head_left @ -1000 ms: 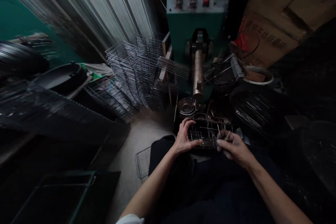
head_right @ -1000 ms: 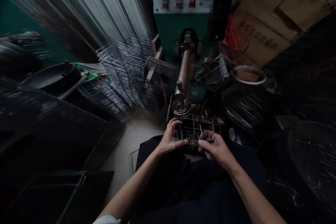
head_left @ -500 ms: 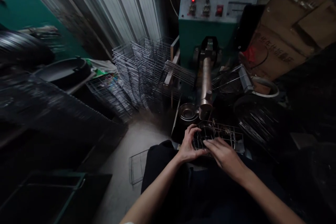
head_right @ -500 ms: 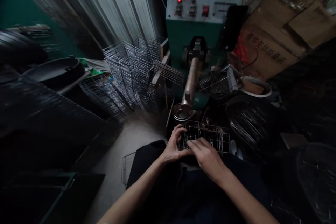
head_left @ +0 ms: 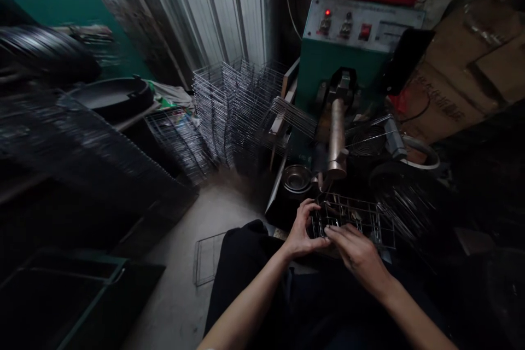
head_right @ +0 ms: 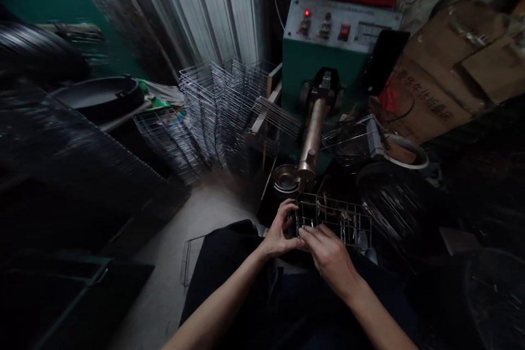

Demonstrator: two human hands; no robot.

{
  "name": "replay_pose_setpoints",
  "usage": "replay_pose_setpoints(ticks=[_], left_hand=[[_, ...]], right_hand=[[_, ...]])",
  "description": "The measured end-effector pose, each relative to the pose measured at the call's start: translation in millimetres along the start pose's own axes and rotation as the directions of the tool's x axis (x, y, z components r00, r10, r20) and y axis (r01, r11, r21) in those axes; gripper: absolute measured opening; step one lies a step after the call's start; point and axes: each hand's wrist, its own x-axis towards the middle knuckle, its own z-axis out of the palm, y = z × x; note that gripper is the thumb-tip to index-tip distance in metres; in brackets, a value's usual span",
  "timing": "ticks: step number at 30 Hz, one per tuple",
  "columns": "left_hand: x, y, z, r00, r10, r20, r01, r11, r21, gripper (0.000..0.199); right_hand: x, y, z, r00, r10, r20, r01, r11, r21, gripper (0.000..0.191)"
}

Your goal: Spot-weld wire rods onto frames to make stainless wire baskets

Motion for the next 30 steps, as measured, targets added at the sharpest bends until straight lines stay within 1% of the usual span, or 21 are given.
replay_pose_setpoints(ticks=[3,7,12,16,20,24,27,30], left_hand=[[0,-2,-0.4,1.0,0.012,-0.005,-0.012,1.0,-0.015,0.079],[2,-6,-2.7,0.999,0.04,0.002,-0.04,0.999,0.012,0.081],[1,-9,-2.1,1.0,0.025,-0.011,-0.024,1.0,0.009,0.08],[9,-9,-5.0,0.999,0.014,-0.034,-0.012,0.999,0.052,0.08],[21,-11,-10.1,0.999,0.032,-0.029,-0.029,0.995,0.091,0.081],[24,-13,-11.8,0.999,0.031,-0.037,-0.027,0.996,0.088,0.08],[22,-11,-11.5,0.999,0.031,-0.039,-0.027,0.997,0.079,0.077],[22,-7,-13.7,0.999,0.031,-0.039,-0.027,0.994,0.11,0.073]], right_hand=[[0,1,0,1.0,0.005,0.025,-0.005,1.0,-0.001,0.041],[0,2,2,0.999,0.015,0.039,-0.015,1.0,0.003,0.038],[1,3,4,0.999,0.011,0.038,-0.011,1.0,0.005,0.039],[11,10,4,0.999,0.032,0.033,-0.032,0.999,0.026,0.041],[19,16,6,0.999,0.036,0.011,-0.036,0.999,0.016,0.037],[23,19,7,0.999,0.043,0.018,-0.043,0.999,0.014,0.039],[25,19,7,0.999,0.043,0.014,-0.044,0.998,0.044,0.039],[27,18,7,0.999,0.052,0.014,-0.052,0.997,0.064,0.039]])
